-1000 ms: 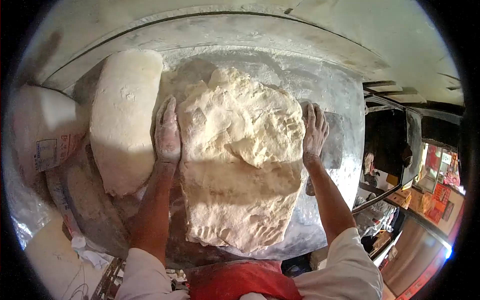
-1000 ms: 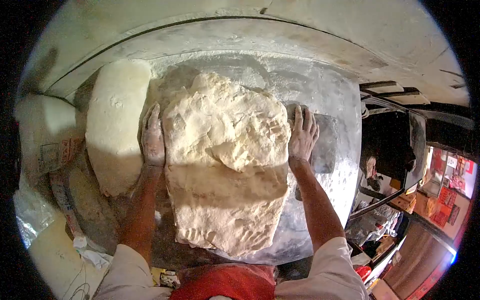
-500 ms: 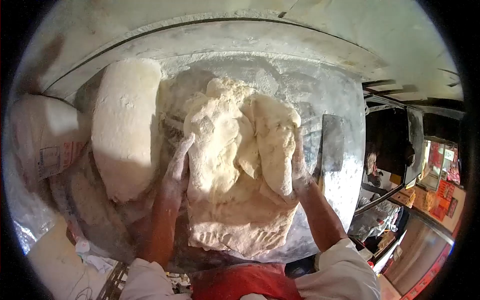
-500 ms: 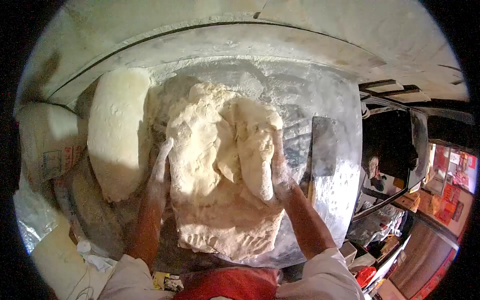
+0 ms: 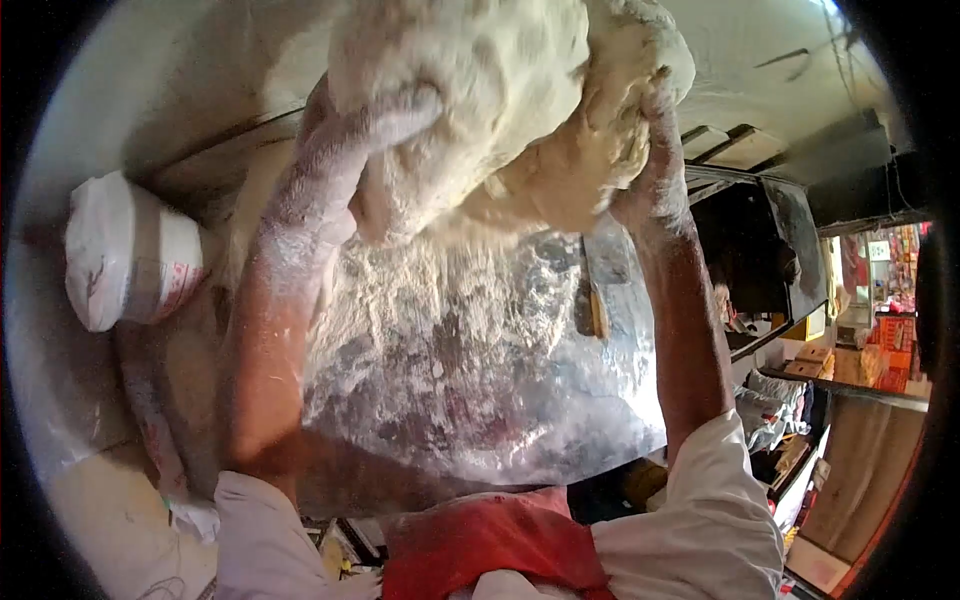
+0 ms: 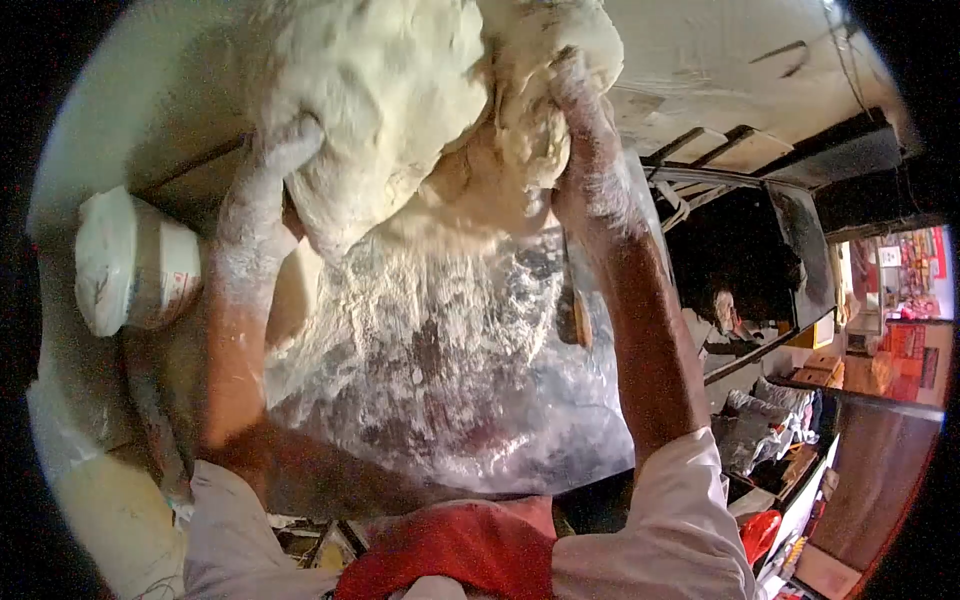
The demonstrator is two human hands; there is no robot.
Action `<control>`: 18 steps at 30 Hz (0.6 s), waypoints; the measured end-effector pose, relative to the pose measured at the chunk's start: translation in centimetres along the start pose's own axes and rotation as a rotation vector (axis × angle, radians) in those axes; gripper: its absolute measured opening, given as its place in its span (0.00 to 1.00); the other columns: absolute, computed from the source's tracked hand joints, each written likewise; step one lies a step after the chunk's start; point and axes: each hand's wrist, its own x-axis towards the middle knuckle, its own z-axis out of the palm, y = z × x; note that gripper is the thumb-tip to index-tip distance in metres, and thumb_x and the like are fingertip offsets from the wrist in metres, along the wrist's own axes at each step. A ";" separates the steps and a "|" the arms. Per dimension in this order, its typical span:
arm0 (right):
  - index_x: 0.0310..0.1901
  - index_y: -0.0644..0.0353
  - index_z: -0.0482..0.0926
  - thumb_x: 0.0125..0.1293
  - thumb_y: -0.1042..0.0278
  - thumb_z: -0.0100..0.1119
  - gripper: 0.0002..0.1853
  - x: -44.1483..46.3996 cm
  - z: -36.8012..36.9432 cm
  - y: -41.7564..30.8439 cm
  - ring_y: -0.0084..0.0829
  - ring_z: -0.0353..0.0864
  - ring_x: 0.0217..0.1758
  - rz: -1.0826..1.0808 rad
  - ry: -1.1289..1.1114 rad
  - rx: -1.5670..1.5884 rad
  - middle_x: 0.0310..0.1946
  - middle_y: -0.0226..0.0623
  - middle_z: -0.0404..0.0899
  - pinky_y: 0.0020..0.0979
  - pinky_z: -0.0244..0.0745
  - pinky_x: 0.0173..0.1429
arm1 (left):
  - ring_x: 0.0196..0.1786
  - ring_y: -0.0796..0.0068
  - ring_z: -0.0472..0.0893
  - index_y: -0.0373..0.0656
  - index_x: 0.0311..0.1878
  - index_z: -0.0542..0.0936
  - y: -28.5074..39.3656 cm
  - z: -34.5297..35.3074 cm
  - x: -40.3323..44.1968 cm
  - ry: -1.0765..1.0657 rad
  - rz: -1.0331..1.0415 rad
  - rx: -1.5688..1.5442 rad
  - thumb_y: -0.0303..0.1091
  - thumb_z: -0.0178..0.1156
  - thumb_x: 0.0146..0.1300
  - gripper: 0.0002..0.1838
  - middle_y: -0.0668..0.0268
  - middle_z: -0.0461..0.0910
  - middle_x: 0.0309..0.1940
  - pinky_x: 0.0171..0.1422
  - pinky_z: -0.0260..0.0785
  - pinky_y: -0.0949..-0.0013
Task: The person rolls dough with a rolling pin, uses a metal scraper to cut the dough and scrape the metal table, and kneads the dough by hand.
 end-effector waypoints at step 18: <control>0.67 0.56 0.66 0.57 0.58 0.66 0.36 -26.5 -11.7 20.7 0.44 0.68 0.66 -0.176 -0.413 -1.395 0.64 0.39 0.70 0.50 0.57 0.73 | 0.65 0.53 0.69 0.48 0.48 0.78 -24.0 -6.0 -26.8 -0.519 0.272 1.816 0.31 0.57 0.56 0.15 0.57 0.75 0.56 0.74 0.56 0.48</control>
